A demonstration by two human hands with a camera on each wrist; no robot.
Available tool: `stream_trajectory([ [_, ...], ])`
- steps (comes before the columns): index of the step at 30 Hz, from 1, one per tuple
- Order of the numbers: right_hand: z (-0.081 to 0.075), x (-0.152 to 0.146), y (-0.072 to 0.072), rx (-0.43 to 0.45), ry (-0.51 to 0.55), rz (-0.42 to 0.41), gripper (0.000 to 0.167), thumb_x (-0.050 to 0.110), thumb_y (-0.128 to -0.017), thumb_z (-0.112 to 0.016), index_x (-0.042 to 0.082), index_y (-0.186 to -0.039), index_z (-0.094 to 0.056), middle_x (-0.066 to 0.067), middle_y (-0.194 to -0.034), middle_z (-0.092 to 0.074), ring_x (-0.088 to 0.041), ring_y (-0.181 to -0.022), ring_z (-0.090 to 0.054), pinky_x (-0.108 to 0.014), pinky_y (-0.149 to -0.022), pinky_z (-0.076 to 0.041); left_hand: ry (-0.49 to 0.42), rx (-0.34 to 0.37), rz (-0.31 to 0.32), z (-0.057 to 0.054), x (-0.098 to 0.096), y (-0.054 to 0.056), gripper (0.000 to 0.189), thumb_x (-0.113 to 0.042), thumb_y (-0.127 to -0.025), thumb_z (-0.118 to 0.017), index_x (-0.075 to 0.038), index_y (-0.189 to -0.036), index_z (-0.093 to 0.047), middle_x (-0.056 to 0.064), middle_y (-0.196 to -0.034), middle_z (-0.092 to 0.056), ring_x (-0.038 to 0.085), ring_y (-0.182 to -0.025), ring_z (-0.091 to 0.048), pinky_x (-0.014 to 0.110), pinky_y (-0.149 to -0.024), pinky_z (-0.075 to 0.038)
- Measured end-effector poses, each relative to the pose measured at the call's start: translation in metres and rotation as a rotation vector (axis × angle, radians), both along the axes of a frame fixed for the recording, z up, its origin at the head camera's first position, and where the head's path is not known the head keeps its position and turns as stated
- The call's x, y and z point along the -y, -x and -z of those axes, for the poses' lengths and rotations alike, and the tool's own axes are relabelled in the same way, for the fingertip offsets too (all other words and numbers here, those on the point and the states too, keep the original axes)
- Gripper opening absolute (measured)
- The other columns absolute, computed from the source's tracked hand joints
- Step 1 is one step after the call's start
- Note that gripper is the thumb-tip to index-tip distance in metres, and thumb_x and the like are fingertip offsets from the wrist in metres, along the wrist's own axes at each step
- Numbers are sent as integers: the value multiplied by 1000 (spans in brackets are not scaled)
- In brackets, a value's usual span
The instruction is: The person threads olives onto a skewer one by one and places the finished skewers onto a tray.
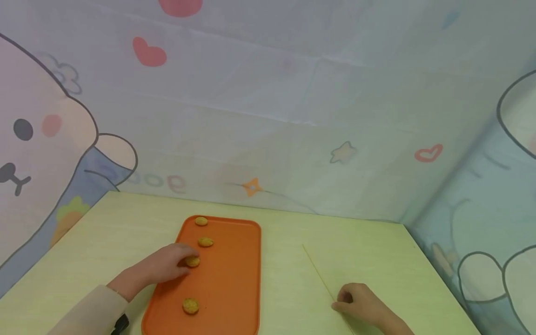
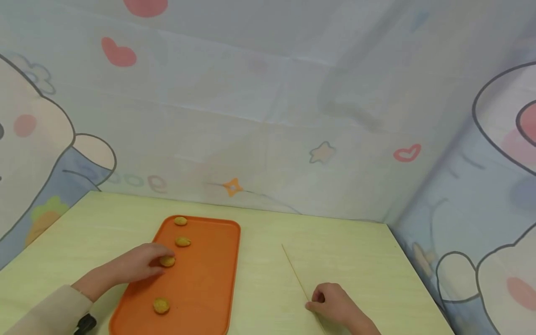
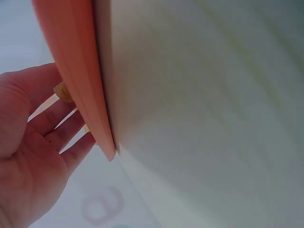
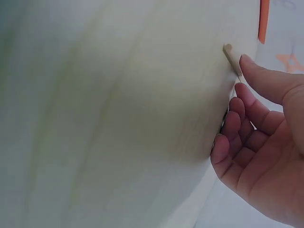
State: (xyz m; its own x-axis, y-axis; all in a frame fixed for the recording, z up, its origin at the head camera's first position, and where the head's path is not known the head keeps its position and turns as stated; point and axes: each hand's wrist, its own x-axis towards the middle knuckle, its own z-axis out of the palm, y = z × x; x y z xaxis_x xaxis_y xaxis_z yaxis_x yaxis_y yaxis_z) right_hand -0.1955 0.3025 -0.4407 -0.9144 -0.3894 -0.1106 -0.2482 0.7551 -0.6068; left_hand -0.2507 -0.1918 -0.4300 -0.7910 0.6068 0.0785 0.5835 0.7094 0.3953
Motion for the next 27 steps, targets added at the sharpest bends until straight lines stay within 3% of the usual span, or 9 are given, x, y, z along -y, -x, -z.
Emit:
stream_trajectory([
  [16, -5, 0, 4, 46, -5, 9, 12, 12, -87, -65, 1, -83, -69, 0, -77, -62, -10, -68, -51, -22, -59, -45, 8, -60, 5, -2, -5, 5, 24, -5, -84, -71, -4, -108, -69, 3, -101, -63, 26, -95, -60, 44, -84, -51],
  [21, -9, 2, 5, -26, -23, -17, 10, 11, -88, -64, 4, -82, -68, 3, -76, -61, -4, -66, -49, -22, -59, -44, 5, -71, 28, -10, -5, 2, 23, -8, -85, -71, -2, -108, -69, 3, -100, -64, 24, -93, -60, 42, -82, -51],
  [27, -29, 9, 0, -141, -12, -27, 12, 13, -94, -61, 5, -86, -64, 3, -77, -61, 0, -67, -50, -22, -59, -44, -52, -69, 41, -29, -7, -4, 24, -6, -87, -69, -1, -110, -68, 0, -99, -62, 16, -86, -59, 34, -74, -52],
])
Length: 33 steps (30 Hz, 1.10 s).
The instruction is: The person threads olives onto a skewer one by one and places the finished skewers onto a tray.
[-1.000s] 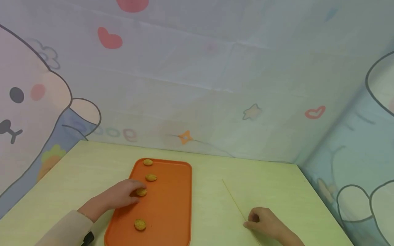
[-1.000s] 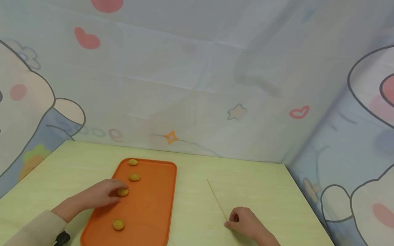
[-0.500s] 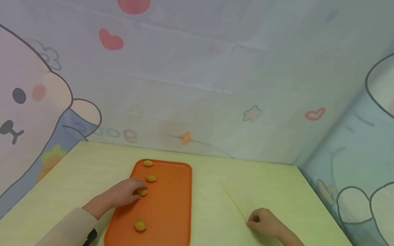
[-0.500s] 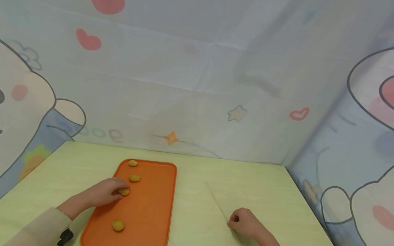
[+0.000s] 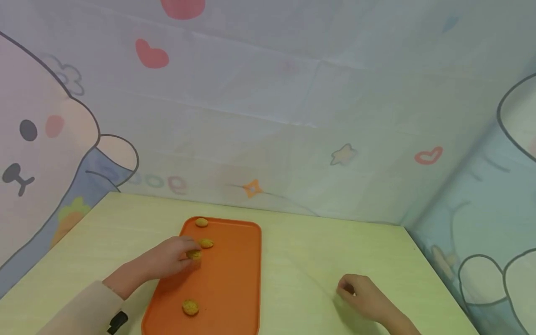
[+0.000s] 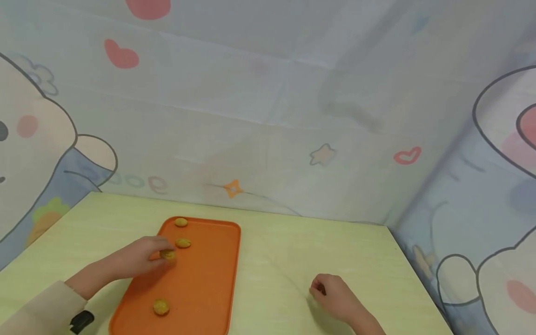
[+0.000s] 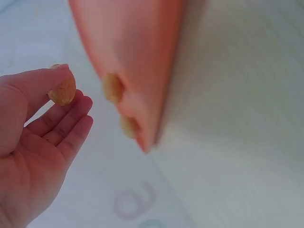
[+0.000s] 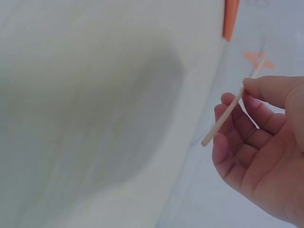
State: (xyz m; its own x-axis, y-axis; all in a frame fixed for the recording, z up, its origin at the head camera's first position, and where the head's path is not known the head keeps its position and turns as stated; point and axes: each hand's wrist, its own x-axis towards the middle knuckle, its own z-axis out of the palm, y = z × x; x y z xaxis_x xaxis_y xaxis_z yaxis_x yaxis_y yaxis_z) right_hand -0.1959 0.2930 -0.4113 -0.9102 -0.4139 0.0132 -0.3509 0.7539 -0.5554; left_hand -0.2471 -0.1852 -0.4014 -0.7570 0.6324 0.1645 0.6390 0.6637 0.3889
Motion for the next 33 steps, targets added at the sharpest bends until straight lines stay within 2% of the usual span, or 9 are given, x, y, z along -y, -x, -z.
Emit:
stream_trajectory([
  [4, -14, 8, -5, -69, -6, 14, 12, 17, -96, -59, 8, -91, -63, 2, -83, -65, 1, -72, -53, -22, -59, -44, -37, -4, 8, -10, -2, -8, 24, -3, -87, -69, -2, -111, -67, -3, -97, -59, 11, -81, -55, 29, -70, -50],
  [8, -27, 18, -12, -145, -15, 20, 8, 18, -97, -59, 12, -92, -62, 5, -86, -65, 2, -70, -51, -21, -58, -44, -87, 14, 24, -18, -7, -20, 25, -2, -87, -68, -3, -112, -67, -3, -99, -56, 10, -82, -53, 28, -69, -50],
  [11, -33, 26, -18, -232, -29, -8, 5, 16, -96, -60, 16, -92, -62, 12, -85, -63, 3, -71, -50, -22, -60, -45, -112, 25, 35, -21, -11, -31, 26, -2, -87, -68, -3, -113, -66, -2, -103, -56, 10, -86, -53, 29, -71, -51],
  [14, -36, 33, -26, -365, -38, -73, 7, 13, -95, -61, 19, -90, -61, 18, -84, -59, 4, -74, -51, -24, -64, -46, -147, 28, 39, -22, -14, -42, 27, -1, -87, -67, -4, -114, -66, -3, -105, -56, 9, -89, -54, 29, -73, -52],
  [18, -35, 43, -37, -476, -28, -140, 6, 17, -96, -60, 18, -91, -60, 17, -85, -57, 3, -76, -50, -25, -64, -46, -205, 45, 45, -21, -19, -55, 28, 0, -87, -65, -6, -114, -66, -6, -107, -56, 7, -93, -54, 29, -78, -52],
  [23, -28, 55, -48, -519, 7, -162, 5, 20, -97, -59, 19, -92, -58, 17, -86, -54, 3, -77, -50, -22, -63, -48, -242, 63, 66, -18, -22, -65, 27, -3, -88, -66, -8, -115, -66, -8, -108, -56, 6, -95, -53, 29, -79, -52],
  [33, -11, 69, -55, -659, 68, -188, 12, 30, -100, -52, 23, -91, -55, 20, -82, -48, 9, -67, -41, -4, -58, -35, -387, 43, 203, -8, -27, -79, 25, -4, -90, -66, -12, -113, -65, -6, -105, -59, 3, -91, -55, 26, -75, -53],
])
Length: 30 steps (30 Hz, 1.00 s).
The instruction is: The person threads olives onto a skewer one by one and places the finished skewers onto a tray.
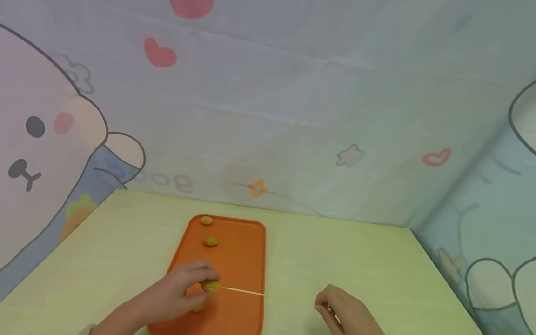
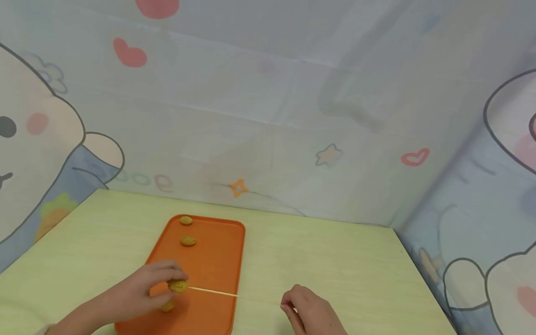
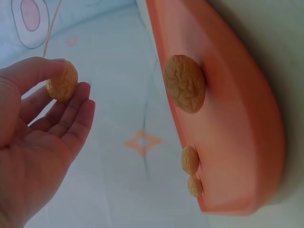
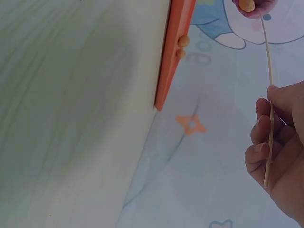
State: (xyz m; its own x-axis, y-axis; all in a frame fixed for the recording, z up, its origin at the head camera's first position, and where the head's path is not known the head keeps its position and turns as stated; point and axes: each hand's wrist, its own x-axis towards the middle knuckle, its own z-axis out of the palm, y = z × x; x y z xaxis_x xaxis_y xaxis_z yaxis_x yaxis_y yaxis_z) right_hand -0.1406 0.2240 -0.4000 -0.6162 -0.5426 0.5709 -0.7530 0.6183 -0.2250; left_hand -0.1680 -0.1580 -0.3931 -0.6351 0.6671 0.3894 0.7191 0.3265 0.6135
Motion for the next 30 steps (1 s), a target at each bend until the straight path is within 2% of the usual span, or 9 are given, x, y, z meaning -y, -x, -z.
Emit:
stream_trajectory([
  [5, 4, 2, -2, -6, -5, 18, 11, 29, -99, -53, 25, -90, -55, 21, -81, -46, 9, -66, -39, -3, -57, -33, 0, 1, 4, 0, -2, -2, 25, -6, -90, -67, -15, -113, -65, -9, -104, -59, 2, -89, -56, 26, -74, -54],
  [12, 7, 3, -2, -42, -15, 1, 12, 19, -94, -64, 26, -90, -55, 22, -82, -46, 8, -66, -39, -3, -58, -32, -14, 1, 26, 2, -7, -4, 21, -4, -89, -67, -10, -109, -66, -10, -102, -59, 2, -87, -55, 25, -73, -54],
  [15, 7, 2, -2, -47, -25, -5, 12, 19, -94, -65, 26, -90, -55, 22, -82, -46, 8, -66, -39, -3, -57, -32, -13, 14, 34, 2, -9, -5, 21, -4, -89, -67, -11, -109, -66, -10, -102, -58, 1, -87, -55, 25, -73, -54],
  [21, 5, 1, 0, -54, -27, -36, 6, 25, -97, -59, 25, -91, -57, 21, -81, -48, 9, -63, -37, -2, -55, -32, 11, 24, 32, 0, -11, -6, 22, -8, -90, -67, -12, -111, -66, -11, -101, -57, 0, -87, -55, 25, -74, -54],
  [26, 4, 1, 3, -86, 6, -87, 12, 29, -99, -53, 23, -91, -59, 18, -80, -50, 9, -61, -37, -2, -54, -31, 38, 66, 44, -5, -13, -6, 22, -18, -94, -64, -11, -114, -66, -11, -101, -56, -1, -87, -53, 22, -72, -53],
  [30, 2, 2, 3, -99, 31, -121, 14, 28, -100, -52, 21, -90, -60, 16, -80, -53, 9, -60, -39, -2, -53, -32, 42, 68, 69, -8, -14, -6, 22, -19, -95, -62, -10, -115, -66, -9, -101, -56, -1, -86, -52, 20, -69, -51],
])
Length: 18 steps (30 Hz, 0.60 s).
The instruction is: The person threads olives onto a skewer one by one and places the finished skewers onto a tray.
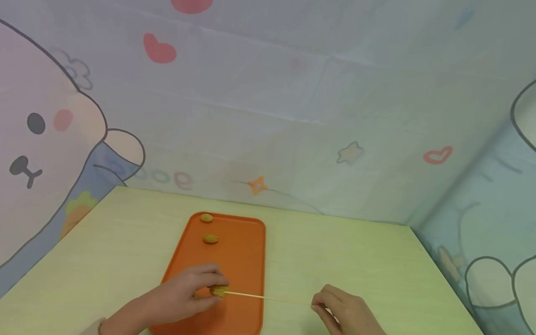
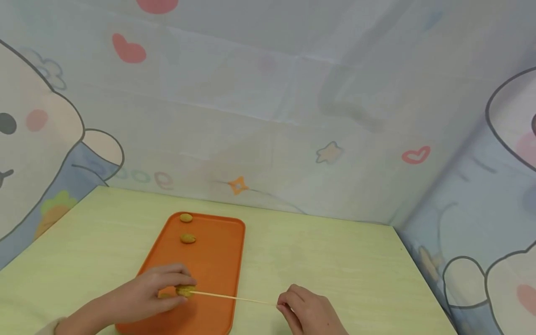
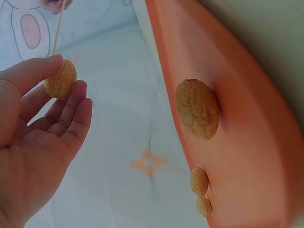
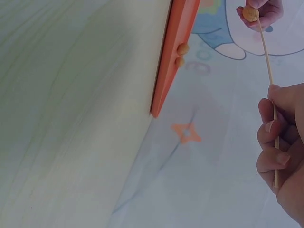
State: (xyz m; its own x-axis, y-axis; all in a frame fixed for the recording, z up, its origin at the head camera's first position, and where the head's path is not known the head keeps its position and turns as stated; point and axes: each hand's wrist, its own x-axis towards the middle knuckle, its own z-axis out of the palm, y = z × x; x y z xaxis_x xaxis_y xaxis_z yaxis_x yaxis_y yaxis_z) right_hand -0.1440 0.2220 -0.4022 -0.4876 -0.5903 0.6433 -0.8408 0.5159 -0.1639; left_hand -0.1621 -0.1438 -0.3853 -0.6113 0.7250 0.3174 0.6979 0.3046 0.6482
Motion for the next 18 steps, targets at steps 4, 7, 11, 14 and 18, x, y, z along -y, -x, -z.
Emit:
stream_trajectory([
  [4, -3, 2, -1, 3, 1, -22, 13, 26, -99, -54, 20, -89, -61, 15, -81, -55, 9, -61, -41, -2, -54, -34, 4, -30, 16, -1, -2, 1, 21, -15, -94, -63, -9, -114, -67, -9, -102, -57, -1, -86, -53, 21, -70, -52],
  [7, -5, 3, -2, 5, 0, -39, 10, 23, -98, -57, 20, -90, -60, 14, -80, -55, 9, -61, -41, -2, -54, -34, 10, -48, 27, -2, -5, 1, 20, -12, -93, -64, -8, -113, -68, -8, -102, -57, -1, -86, -54, 22, -71, -53],
  [11, -7, 7, -2, -11, 0, -67, 9, 20, -98, -58, 19, -89, -60, 13, -81, -56, 9, -61, -43, -2, -55, -35, 24, -45, 41, -5, -8, 0, 21, -13, -93, -64, -8, -113, -68, -8, -102, -58, -1, -86, -54, 20, -71, -53],
  [14, -9, 9, -2, -14, -10, -67, 12, 23, -99, -55, 19, -89, -61, 13, -81, -56, 8, -62, -44, -2, -56, -36, 34, -29, 51, -6, -10, 1, 21, -14, -94, -63, -9, -114, -68, -7, -102, -58, -2, -85, -53, 18, -71, -52],
  [18, -10, 13, -2, -9, -21, -67, 14, 25, -99, -55, 20, -88, -61, 14, -80, -56, 8, -63, -45, -2, -57, -37, 33, -23, 73, -6, -13, 0, 22, -15, -95, -62, -8, -115, -68, -6, -103, -58, -2, -86, -53, 17, -71, -52],
])
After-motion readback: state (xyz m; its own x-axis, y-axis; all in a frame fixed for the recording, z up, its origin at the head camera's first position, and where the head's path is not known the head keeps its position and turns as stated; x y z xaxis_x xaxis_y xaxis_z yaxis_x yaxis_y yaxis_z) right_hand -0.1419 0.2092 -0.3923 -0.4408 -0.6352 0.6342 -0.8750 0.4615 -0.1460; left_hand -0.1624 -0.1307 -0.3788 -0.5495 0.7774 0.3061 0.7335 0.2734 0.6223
